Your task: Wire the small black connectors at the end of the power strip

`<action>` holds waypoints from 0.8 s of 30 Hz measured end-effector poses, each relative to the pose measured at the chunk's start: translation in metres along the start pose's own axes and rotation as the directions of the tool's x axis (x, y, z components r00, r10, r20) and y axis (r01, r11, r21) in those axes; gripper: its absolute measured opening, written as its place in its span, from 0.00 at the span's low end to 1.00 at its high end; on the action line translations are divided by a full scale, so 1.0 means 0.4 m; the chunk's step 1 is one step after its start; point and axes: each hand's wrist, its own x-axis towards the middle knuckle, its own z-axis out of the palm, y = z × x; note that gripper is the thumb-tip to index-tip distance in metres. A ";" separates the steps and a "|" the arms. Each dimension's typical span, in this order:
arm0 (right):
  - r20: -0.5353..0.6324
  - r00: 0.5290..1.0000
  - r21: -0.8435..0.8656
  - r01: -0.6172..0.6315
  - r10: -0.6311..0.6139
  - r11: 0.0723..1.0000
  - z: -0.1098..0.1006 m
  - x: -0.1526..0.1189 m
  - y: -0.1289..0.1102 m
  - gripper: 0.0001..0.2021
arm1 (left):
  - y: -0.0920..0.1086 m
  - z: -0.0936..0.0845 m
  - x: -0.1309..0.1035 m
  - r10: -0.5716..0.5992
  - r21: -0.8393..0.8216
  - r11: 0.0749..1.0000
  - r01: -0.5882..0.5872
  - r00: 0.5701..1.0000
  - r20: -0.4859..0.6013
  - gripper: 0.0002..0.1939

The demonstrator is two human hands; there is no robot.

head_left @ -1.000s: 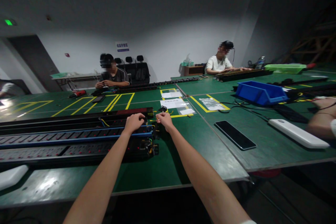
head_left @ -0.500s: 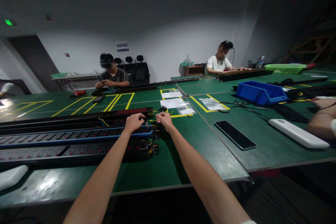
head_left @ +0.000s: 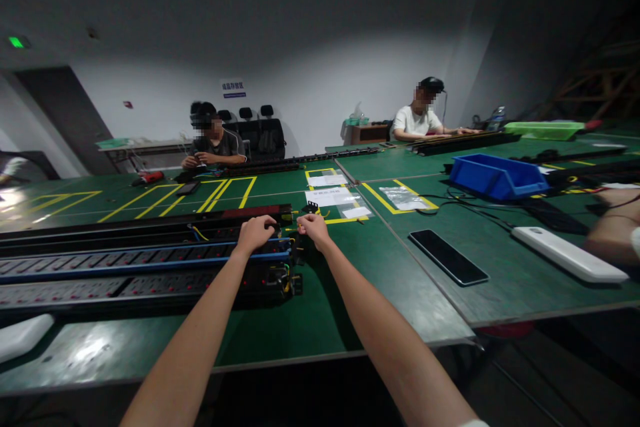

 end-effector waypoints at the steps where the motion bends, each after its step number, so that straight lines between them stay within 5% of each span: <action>1: 0.001 1.000 0.000 0.000 0.000 1.000 0.000 0.000 -0.001 0.06 | 0.000 0.000 0.000 0.001 -0.001 1.000 -0.001 1.000 0.000 0.15; 24: -0.001 1.000 0.004 -0.011 0.011 1.000 -0.002 -0.001 -0.004 0.05 | 0.007 -0.005 -0.001 -0.017 0.010 1.000 0.017 1.000 0.006 0.16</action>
